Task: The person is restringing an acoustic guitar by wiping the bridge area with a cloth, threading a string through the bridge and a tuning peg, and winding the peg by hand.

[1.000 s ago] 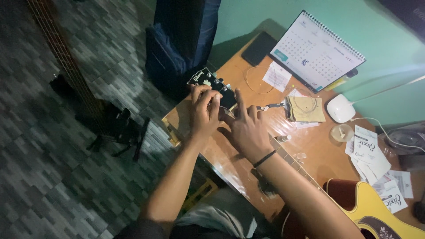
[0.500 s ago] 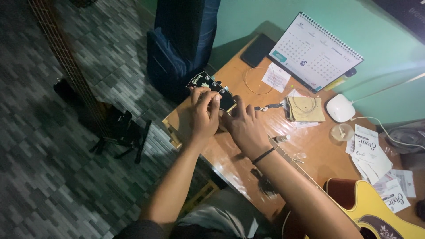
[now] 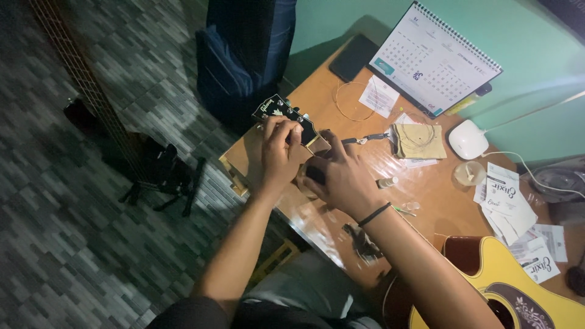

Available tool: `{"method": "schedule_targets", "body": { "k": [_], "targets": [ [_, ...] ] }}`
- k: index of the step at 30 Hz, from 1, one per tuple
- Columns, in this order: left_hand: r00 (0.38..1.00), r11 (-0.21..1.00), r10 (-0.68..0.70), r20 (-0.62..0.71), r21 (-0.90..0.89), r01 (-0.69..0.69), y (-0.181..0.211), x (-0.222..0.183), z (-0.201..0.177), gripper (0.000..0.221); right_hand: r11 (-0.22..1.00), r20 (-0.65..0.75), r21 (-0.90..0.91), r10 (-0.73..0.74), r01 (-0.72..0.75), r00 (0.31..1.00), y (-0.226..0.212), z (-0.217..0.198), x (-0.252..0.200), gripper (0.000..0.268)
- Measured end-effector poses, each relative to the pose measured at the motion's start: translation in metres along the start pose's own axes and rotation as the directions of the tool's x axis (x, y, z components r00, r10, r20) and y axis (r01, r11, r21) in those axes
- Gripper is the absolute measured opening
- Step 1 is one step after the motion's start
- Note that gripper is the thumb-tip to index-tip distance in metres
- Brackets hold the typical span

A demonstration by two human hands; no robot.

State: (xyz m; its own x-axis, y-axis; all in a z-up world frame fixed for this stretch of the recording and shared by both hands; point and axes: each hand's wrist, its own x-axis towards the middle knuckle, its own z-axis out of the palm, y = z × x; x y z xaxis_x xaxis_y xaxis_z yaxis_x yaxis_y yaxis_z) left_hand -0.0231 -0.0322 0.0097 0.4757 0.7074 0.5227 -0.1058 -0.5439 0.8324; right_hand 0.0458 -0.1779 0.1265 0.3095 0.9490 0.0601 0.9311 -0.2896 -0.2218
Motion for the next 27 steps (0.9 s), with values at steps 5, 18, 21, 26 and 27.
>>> {"method": "schedule_targets", "body": {
  "k": [5,18,21,26,27],
  "targets": [
    [0.998,0.996,0.048,0.038,0.079,-0.051,-0.001,0.010,-0.010,0.021,0.999,0.046,-0.045,0.009,-0.007,0.999,-0.007,-0.007,0.000,0.051],
    [0.999,0.980,0.008,0.050,0.196,-0.018,0.009,0.010,-0.018,0.016,1.000,0.060,-0.020,-0.005,0.006,0.998,0.005,0.010,-0.020,0.065],
    [0.997,0.976,-0.050,0.062,0.213,0.036,0.004,0.015,-0.016,0.017,0.998,-0.031,-0.003,-0.062,0.062,0.998,0.012,0.020,-0.019,0.049],
    [0.992,0.938,-0.075,0.100,0.345,0.036,0.032,0.041,-0.027,0.028,0.959,0.015,-0.221,-0.176,0.175,0.984,0.016,0.010,-0.019,0.022],
    [0.992,0.938,-0.077,0.100,0.344,0.038,0.028,0.043,-0.026,0.028,0.960,0.017,-0.220,-0.176,0.176,0.984,0.013,0.002,-0.017,0.022]
  ]
}}
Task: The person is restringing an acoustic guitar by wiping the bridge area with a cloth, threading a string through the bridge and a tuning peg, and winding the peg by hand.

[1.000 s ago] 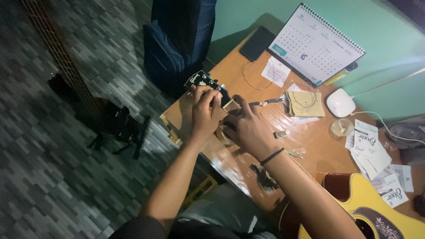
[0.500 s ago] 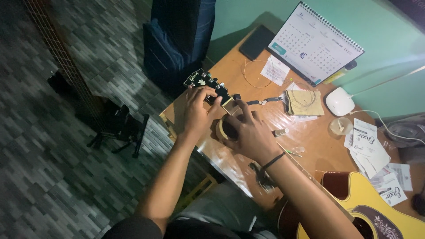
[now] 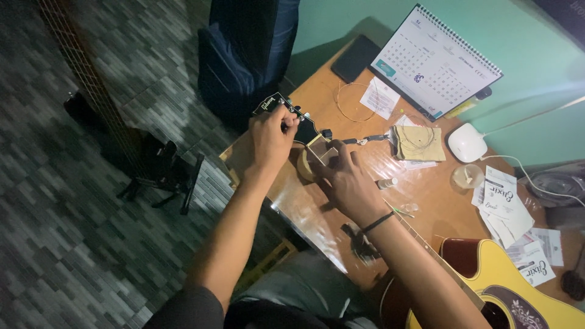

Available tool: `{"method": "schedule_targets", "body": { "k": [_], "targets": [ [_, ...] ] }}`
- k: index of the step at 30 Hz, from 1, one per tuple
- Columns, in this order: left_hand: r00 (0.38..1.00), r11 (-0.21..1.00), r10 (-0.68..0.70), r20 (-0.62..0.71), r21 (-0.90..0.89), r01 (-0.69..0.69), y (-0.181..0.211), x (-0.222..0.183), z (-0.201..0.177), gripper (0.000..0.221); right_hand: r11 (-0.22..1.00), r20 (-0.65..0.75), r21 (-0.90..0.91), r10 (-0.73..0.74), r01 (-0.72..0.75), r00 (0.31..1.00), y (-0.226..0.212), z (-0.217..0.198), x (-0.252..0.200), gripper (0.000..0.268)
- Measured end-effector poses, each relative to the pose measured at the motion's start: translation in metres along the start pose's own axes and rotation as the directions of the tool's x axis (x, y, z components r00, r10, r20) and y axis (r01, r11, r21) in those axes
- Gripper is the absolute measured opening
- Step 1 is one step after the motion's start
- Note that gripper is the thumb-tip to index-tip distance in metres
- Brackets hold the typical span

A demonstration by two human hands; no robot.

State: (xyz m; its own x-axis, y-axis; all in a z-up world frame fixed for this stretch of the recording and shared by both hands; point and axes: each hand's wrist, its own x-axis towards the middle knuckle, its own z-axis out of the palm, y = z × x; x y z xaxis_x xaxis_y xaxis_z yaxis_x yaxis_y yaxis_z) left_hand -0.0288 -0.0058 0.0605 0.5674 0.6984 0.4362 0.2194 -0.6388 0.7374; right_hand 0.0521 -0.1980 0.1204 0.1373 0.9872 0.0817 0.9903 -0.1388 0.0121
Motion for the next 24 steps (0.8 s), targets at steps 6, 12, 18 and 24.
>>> {"method": "schedule_targets", "body": {
  "k": [6,12,18,24],
  "targets": [
    [0.998,0.999,-0.053,-0.026,0.000,0.053,-0.003,-0.001,0.001,0.032,0.986,0.093,-0.087,-0.137,0.145,0.986,-0.003,-0.007,0.004,0.068],
    [0.993,0.991,-0.105,-0.059,-0.094,0.099,0.004,0.001,-0.002,0.030,0.993,0.014,0.047,0.109,-0.109,0.994,-0.010,0.002,0.000,0.027],
    [0.989,0.986,-0.145,-0.041,-0.087,0.141,0.006,0.003,0.000,0.030,0.956,0.012,-0.021,0.292,-0.292,0.956,-0.017,0.029,0.008,0.025],
    [0.990,0.985,-0.127,-0.059,-0.125,0.119,0.006,0.007,0.002,0.027,0.963,-0.034,-0.079,0.257,-0.259,0.966,-0.019,0.017,0.020,0.024]
  ]
}}
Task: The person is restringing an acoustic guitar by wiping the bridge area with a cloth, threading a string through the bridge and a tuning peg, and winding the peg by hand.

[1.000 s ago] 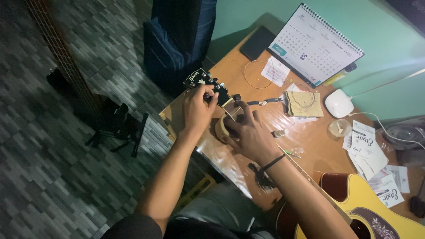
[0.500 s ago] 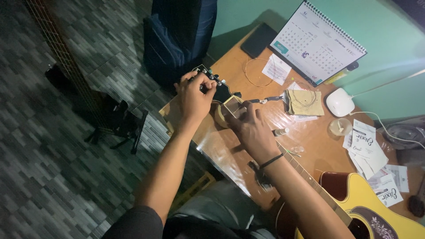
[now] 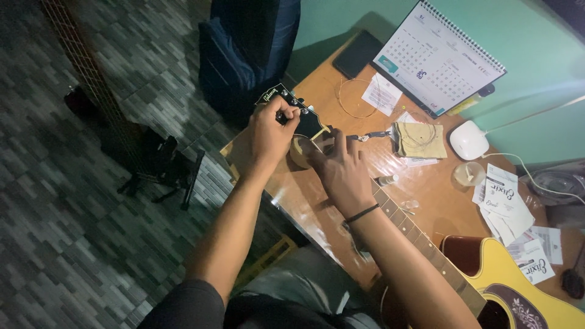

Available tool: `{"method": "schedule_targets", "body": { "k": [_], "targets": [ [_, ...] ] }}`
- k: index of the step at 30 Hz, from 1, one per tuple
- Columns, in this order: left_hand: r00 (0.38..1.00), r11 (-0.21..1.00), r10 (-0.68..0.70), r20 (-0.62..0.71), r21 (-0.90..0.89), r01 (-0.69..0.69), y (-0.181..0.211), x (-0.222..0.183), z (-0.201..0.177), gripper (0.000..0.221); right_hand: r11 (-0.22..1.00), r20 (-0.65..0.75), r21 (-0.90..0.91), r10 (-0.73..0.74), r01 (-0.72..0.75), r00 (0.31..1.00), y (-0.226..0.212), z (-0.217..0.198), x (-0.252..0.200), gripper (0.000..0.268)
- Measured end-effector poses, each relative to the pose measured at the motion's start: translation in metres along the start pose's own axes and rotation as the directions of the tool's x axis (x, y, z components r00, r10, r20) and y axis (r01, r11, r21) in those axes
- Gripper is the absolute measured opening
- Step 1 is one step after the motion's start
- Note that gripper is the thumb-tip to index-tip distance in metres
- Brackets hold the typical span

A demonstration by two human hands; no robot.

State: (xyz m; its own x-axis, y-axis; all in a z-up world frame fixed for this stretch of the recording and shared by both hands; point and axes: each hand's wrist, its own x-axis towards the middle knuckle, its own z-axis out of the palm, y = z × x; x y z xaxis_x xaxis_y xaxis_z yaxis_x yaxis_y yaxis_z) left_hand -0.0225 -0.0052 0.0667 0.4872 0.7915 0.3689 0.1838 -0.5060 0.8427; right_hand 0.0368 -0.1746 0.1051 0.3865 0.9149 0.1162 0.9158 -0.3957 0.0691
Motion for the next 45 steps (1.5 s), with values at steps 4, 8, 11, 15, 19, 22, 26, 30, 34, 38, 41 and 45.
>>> {"method": "schedule_targets", "body": {
  "k": [4,8,11,15,19,22,26,30,34,38,41,45],
  "targets": [
    [0.999,1.000,0.010,-0.038,-0.011,-0.011,0.008,-0.002,-0.008,0.028,1.000,-0.075,-0.015,-0.003,0.002,0.997,-0.003,0.004,0.000,0.018],
    [0.996,0.999,0.005,-0.084,-0.046,-0.009,0.004,-0.007,-0.009,0.029,1.000,-0.065,0.011,0.010,-0.009,0.998,-0.013,-0.014,0.002,0.016],
    [0.992,0.995,0.009,-0.126,-0.101,-0.022,0.001,-0.008,-0.005,0.030,0.993,-0.058,-0.116,0.002,-0.009,0.998,-0.003,0.014,0.002,0.019],
    [0.991,0.948,-0.071,-0.112,-0.317,0.033,-0.014,-0.014,0.021,0.029,1.000,-0.056,-0.007,0.013,-0.014,0.998,-0.009,-0.006,0.005,0.020],
    [0.996,0.965,-0.038,-0.080,-0.263,0.016,-0.014,-0.013,0.017,0.030,0.998,0.038,-0.050,0.049,-0.047,0.998,-0.004,0.013,0.004,0.015],
    [0.998,0.972,-0.037,-0.057,-0.233,0.023,0.005,-0.007,0.000,0.034,0.997,0.044,-0.048,0.055,-0.053,0.997,-0.005,0.011,0.005,0.018],
    [0.997,0.990,-0.079,-0.024,-0.122,0.075,0.016,-0.005,-0.012,0.037,0.995,0.034,-0.068,0.081,-0.078,0.996,-0.005,0.017,0.004,0.026],
    [0.991,0.970,-0.126,-0.039,-0.213,0.115,0.009,-0.008,0.000,0.037,0.998,0.106,0.029,0.052,-0.055,0.993,-0.003,0.004,0.010,0.017],
    [0.978,0.954,-0.207,-0.035,-0.231,0.194,-0.002,-0.008,0.010,0.037,0.961,0.021,0.269,-0.071,0.063,0.997,0.011,0.012,0.023,0.022],
    [0.985,0.975,-0.164,-0.053,-0.157,0.154,0.021,0.000,-0.014,0.041,0.907,-0.129,0.377,-0.148,0.187,0.980,0.014,0.032,0.044,0.027],
    [0.988,0.991,-0.112,-0.108,-0.089,0.102,0.011,0.002,-0.006,0.041,0.764,-0.209,0.623,-0.047,0.170,0.977,0.016,-0.007,0.056,0.014],
    [0.972,0.962,-0.233,-0.029,-0.153,0.226,0.006,0.000,-0.003,0.037,0.784,-0.184,0.620,0.169,-0.019,0.968,0.040,-0.018,0.068,0.009]
  ]
}}
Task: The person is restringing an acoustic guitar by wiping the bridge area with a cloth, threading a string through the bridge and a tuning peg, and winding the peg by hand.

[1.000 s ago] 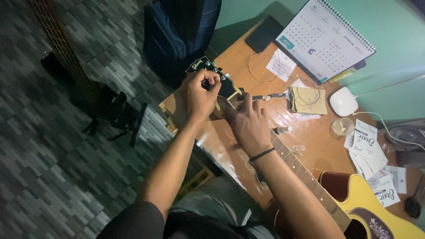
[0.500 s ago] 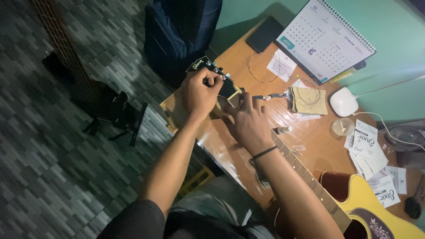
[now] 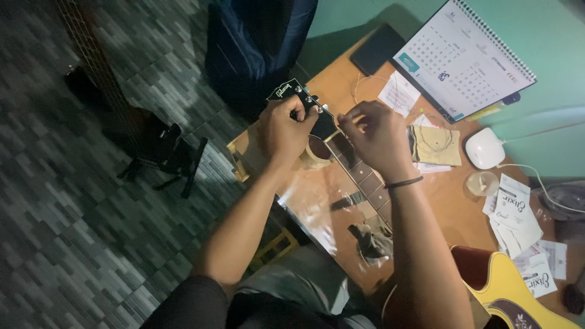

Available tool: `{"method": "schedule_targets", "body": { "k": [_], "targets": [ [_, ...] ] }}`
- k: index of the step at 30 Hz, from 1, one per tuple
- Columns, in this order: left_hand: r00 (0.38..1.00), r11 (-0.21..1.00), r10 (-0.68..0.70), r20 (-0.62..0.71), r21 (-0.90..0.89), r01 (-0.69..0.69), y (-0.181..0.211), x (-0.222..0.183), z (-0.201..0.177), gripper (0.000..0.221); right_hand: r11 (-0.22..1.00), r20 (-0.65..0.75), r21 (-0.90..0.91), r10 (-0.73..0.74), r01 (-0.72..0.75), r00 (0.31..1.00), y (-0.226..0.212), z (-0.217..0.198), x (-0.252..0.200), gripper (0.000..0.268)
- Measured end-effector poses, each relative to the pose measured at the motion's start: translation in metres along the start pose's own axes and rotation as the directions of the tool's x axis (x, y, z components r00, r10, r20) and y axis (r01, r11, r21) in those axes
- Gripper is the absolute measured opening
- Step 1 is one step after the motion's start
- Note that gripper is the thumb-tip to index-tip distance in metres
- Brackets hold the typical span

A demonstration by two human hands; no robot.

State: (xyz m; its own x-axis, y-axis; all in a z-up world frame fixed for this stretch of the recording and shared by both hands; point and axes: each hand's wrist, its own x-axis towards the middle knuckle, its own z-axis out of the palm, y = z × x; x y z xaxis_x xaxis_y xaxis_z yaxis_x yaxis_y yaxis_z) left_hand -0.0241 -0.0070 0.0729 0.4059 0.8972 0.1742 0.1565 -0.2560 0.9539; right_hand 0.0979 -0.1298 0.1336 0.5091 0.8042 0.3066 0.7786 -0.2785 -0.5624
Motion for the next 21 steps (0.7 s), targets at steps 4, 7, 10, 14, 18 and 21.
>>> {"method": "schedule_targets", "body": {
  "k": [4,7,10,14,18,21],
  "targets": [
    [0.990,0.988,0.134,-0.036,0.084,-0.130,-0.005,0.002,0.002,0.038,0.967,0.171,-0.021,0.252,-0.253,0.952,0.015,-0.005,0.006,0.011],
    [0.989,0.989,0.142,-0.044,0.054,-0.140,-0.024,0.002,0.016,0.038,0.919,0.221,0.112,0.348,-0.379,0.911,0.022,0.014,0.014,0.017],
    [0.991,0.993,0.122,-0.046,0.001,-0.122,-0.045,0.005,0.028,0.038,0.858,0.305,0.178,0.417,-0.481,0.856,0.056,0.046,0.028,0.024],
    [0.990,0.989,0.117,-0.081,-0.082,-0.124,-0.026,0.001,0.017,0.038,0.902,0.394,0.017,0.390,-0.431,0.832,0.070,0.061,0.041,0.033],
    [0.992,0.994,0.110,-0.068,-0.017,-0.111,-0.027,0.002,0.016,0.039,0.886,0.440,0.027,0.405,-0.463,0.801,0.067,0.061,0.049,0.036],
    [0.983,0.986,0.152,-0.098,-0.052,-0.158,-0.034,0.002,0.020,0.039,0.794,0.472,0.067,0.509,-0.605,0.720,0.076,0.070,0.053,0.038]
  ]
}}
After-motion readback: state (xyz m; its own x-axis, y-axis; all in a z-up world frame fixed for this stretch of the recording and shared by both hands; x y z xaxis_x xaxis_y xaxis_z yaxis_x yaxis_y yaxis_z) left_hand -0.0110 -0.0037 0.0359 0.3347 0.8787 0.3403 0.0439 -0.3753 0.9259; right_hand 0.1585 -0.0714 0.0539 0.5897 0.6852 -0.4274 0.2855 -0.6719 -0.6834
